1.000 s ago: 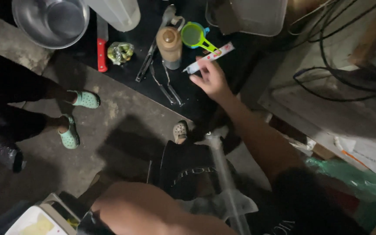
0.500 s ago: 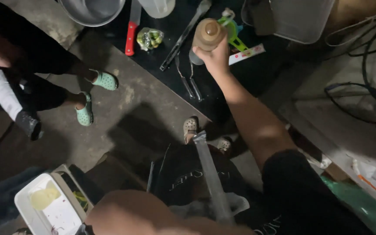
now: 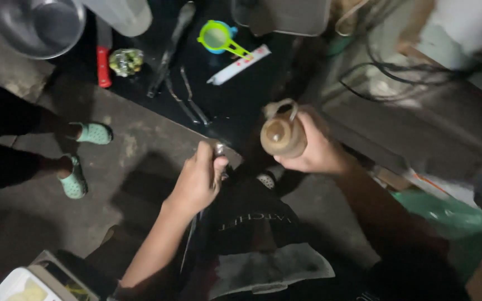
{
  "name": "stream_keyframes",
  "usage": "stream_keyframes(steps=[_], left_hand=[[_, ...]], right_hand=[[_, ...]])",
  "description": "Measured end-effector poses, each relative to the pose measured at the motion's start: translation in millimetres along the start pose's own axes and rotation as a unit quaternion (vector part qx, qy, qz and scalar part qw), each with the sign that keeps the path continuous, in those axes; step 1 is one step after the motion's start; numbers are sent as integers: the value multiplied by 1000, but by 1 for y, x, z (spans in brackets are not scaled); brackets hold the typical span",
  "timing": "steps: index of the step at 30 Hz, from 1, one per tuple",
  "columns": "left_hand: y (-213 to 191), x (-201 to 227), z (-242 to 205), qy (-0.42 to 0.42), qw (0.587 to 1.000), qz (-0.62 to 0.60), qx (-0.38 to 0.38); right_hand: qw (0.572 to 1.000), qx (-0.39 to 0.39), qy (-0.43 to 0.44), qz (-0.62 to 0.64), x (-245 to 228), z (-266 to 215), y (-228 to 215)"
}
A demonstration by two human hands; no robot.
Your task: The person repeatedly fills a syringe with a brown liquid from a squeeze bottle, then removes the plunger and reattaches it. This process is performed multiple times in a cluttered workspace.
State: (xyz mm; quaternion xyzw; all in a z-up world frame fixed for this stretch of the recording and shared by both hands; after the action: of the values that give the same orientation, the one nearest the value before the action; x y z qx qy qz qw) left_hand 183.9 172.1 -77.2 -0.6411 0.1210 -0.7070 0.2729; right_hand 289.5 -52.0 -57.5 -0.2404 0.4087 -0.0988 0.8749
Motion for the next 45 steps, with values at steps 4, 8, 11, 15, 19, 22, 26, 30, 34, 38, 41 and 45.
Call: stream_keyframes(steps=[4, 8, 11, 15, 19, 22, 26, 30, 34, 38, 41, 45], left_hand=[[35, 31, -2, 27, 995, 60, -81], [61, 61, -9, 66, 985, 117, -110], [69, 82, -16, 123, 980, 128, -89], [79, 105, -24, 129, 981, 112, -93], [81, 134, -28, 173, 969, 158, -77], [86, 146, -29, 200, 957, 195, -75], [98, 154, -32, 211, 953, 195, -93], [111, 163, -31, 201, 948, 220, -107], [131, 150, -21, 130, 964, 179, -144], [131, 158, -1, 125, 980, -94, -127], [125, 157, 17, 142, 969, -175, -98], [116, 158, 40, 136, 962, -211, -104]], right_hand=[[989, -58, -21, -134, -36, -14, -32], [969, -67, -63, -228, -55, -18, -61], [960, -85, -89, -250, -64, -22, -76], [970, -103, -43, -217, -54, -37, -87], [951, -119, -109, -263, -65, -41, -94], [937, -134, -148, -287, -68, -41, -97], [909, -199, -181, -317, -67, -47, -95], [875, -232, -230, -358, -87, -38, -97], [844, -225, -274, -403, -91, -28, -97], [767, -143, -363, -510, -119, -1, -104], [706, -160, -404, -559, -143, 25, -101], [651, -177, -434, -597, -159, 48, -96]])
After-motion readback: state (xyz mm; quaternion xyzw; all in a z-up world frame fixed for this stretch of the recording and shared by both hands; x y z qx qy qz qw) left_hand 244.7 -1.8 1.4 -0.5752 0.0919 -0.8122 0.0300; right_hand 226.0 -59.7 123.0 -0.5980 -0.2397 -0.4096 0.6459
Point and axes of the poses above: each hand's wrist, its own z-axis towards the middle knuckle, its own y-axis out of the palm, x = y × z, the point moved 10 cm from there along z, towards the middle knuckle, and after that the axes turned 14 degrees about x, right-handed, at the moved point
